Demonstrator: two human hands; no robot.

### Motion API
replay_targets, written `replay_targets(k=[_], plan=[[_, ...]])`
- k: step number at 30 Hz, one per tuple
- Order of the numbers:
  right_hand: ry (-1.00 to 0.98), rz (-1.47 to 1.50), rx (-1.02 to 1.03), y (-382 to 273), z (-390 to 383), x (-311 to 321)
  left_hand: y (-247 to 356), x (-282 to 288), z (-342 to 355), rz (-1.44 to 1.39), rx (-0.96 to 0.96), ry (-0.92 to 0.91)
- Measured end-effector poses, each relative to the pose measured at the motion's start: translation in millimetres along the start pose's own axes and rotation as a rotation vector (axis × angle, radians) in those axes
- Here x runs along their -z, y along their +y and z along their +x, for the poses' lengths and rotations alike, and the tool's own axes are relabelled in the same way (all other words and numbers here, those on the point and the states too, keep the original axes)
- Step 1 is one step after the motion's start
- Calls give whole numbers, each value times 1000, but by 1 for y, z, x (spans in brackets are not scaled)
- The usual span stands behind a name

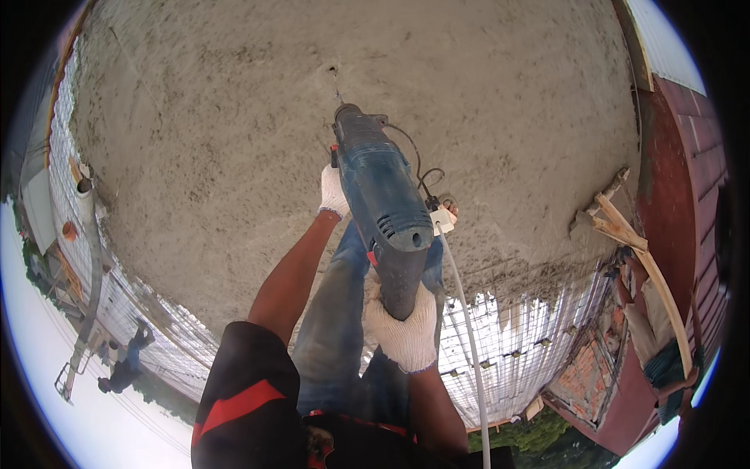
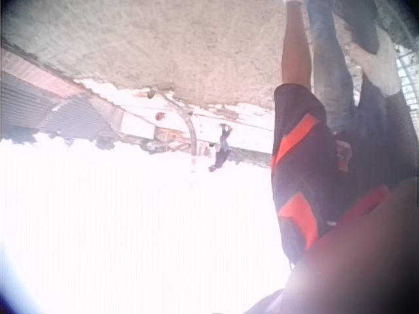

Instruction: The person uses a handheld electric drill to make holes in a freshly poured concrete slab on a rooftop. Other workers are visible nearby, smoothing and leveling the wet concrete with tools.

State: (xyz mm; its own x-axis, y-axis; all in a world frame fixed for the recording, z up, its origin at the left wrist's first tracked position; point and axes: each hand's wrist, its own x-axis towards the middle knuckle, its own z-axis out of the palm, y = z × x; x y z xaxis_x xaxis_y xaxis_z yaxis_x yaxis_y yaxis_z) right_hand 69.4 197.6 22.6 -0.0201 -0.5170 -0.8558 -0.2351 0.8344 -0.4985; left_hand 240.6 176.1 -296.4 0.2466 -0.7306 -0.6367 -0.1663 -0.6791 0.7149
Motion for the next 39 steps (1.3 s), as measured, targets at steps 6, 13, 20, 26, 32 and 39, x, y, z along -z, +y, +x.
replay_targets(k=[6, 13, 20, 26, 32, 39], plan=[[17, 25, 36, -5, -7, 7, 12, -8, -19, -23, 69, 4], [49, 89, -39, 2, -11, 15, 16, -16, -44, -131, -31, 41], [67, 43, -31, 13, -16, 15, -45, -31, -28, -485, 5, -11], [16, 37, -66, 18, -21, 11, -51, -33, -37, -412, 133, -27], [28, 30, -70, 24, -23, 8, -30, -24, -48, -49, 68, -36], [56, 29, -23, 28, -36, 9, -34, -23, -59, -168, 252, -87]])
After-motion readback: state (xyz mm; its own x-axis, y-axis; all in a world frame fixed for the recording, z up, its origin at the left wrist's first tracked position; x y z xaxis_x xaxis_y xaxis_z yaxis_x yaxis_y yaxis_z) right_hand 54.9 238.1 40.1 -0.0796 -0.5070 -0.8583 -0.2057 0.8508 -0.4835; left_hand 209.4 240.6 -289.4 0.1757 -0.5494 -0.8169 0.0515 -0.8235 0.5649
